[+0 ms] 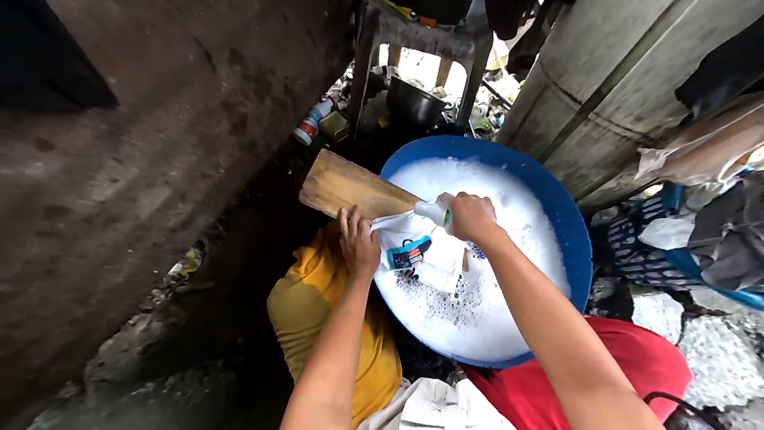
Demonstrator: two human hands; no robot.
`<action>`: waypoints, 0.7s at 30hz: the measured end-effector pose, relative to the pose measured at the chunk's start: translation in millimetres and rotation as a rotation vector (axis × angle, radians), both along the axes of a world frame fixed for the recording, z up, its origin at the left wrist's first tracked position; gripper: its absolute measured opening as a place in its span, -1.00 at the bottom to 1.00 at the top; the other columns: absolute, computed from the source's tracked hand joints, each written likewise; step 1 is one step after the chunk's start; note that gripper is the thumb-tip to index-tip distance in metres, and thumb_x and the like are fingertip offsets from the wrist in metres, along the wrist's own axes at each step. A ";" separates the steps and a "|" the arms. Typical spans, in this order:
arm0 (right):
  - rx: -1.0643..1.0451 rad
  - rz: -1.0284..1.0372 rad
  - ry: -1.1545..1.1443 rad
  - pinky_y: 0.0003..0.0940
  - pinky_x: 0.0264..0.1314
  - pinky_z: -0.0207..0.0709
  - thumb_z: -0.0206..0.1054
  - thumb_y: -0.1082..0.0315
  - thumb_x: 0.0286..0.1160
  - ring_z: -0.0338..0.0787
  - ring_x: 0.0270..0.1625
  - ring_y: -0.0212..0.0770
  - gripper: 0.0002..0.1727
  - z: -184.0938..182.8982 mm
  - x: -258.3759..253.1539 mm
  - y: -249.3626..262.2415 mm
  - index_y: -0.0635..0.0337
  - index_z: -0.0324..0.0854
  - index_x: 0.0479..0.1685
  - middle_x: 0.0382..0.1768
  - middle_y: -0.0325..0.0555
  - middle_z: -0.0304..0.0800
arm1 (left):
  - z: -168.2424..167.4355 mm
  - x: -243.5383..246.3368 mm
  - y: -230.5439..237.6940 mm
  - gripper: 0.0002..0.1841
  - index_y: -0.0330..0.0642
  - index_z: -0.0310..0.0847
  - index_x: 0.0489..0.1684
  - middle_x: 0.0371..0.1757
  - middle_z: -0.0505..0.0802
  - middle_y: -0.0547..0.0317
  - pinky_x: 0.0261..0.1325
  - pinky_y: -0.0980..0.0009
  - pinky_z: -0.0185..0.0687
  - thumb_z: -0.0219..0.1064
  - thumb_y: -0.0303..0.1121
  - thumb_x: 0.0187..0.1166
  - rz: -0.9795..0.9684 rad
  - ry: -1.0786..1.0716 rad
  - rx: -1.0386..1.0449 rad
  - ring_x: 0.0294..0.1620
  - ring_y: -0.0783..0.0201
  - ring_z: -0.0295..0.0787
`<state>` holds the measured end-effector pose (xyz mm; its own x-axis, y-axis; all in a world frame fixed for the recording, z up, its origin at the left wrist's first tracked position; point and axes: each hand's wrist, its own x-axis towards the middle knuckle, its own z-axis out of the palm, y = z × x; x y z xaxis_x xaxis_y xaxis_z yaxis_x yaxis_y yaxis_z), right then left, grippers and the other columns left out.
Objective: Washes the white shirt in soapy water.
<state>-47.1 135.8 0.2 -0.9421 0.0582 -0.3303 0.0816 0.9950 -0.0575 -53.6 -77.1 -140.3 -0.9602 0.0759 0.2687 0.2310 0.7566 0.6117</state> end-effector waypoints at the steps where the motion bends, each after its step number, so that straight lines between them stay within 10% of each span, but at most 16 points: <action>1: 0.016 0.009 0.003 0.46 0.27 0.43 0.53 0.36 0.33 0.66 0.36 0.45 -0.35 0.5 -0.5 -2.3 -0.03 0.56 0.55 0.31 0.38 0.68 | -1.0 -0.3 0.3 -0.76 -0.43 0.70 0.09 0.74 0.43 -0.14 0.54 -0.29 0.35 0.26 -0.44 0.66 0.006 0.007 0.006 0.81 -0.31 0.10; 21: 0.081 0.041 0.025 0.40 0.29 0.40 0.48 0.45 0.34 0.64 0.37 0.42 -0.36 0.7 -5.5 -10.8 -0.05 0.59 0.53 0.31 0.36 0.68 | -8.4 -2.4 2.8 -0.81 -0.40 0.72 -0.02 0.72 0.47 -0.13 0.49 -0.30 0.40 0.27 -0.48 0.60 0.033 0.069 0.048 0.81 -0.31 0.12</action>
<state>-52.6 125.1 0.9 -0.9520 0.0455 -0.3028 0.0407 0.9989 0.0221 -56.0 -74.3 -148.6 -0.9412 0.0298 0.3364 0.2488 0.7348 0.6311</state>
